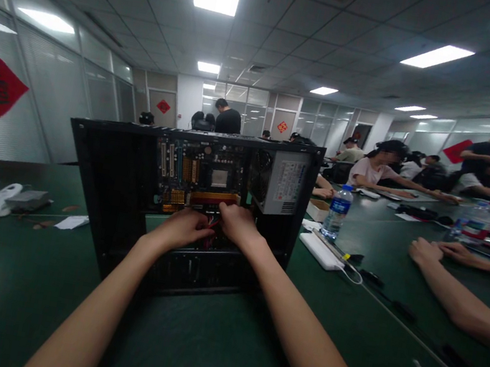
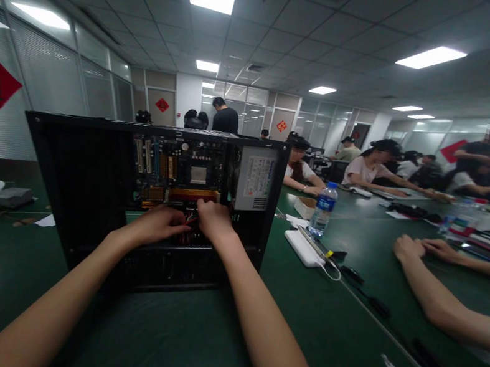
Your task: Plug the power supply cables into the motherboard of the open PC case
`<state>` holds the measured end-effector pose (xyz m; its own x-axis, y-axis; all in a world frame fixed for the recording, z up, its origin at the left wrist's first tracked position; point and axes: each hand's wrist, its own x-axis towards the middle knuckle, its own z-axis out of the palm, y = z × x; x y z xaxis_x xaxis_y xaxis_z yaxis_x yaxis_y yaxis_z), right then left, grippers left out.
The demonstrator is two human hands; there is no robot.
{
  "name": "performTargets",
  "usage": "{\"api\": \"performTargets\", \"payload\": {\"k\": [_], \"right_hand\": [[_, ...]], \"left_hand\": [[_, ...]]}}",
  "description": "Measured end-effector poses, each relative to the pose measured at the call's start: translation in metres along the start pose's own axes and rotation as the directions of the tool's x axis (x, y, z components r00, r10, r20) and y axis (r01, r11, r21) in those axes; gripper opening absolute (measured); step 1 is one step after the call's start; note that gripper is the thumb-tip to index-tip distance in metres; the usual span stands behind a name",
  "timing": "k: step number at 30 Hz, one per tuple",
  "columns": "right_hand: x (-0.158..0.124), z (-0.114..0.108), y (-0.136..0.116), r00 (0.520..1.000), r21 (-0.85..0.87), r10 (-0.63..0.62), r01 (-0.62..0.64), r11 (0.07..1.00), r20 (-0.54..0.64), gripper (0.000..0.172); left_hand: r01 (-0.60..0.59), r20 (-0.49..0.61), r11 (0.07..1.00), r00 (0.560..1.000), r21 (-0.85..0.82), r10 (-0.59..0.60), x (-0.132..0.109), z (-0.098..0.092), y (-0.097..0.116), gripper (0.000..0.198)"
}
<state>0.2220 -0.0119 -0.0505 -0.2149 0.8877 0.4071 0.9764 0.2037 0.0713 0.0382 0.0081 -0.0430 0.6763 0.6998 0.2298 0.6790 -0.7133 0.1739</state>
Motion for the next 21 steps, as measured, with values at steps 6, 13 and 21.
{"api": "performTargets", "payload": {"k": [6, 13, 21], "right_hand": [[-0.0023, -0.0054, -0.0012, 0.999, 0.025, -0.005, 0.004, 1.000, 0.036, 0.024], [-0.0024, -0.0032, 0.0006, 0.999, 0.088, 0.006, -0.010, 0.996, 0.047, 0.024], [-0.0005, -0.0021, 0.0045, 0.998, 0.117, 0.030, -0.037, 0.992, 0.059, 0.025]], "left_hand": [[0.031, -0.011, 0.998, 0.999, 0.053, -0.030, -0.0004, -0.0007, 0.0036, 0.034], [0.085, -0.023, 0.990, 0.996, 0.108, -0.083, -0.0007, -0.0004, 0.0023, 0.034], [0.084, -0.026, 0.987, 0.996, 0.137, -0.081, -0.0013, -0.0005, 0.0030, 0.033]]}}
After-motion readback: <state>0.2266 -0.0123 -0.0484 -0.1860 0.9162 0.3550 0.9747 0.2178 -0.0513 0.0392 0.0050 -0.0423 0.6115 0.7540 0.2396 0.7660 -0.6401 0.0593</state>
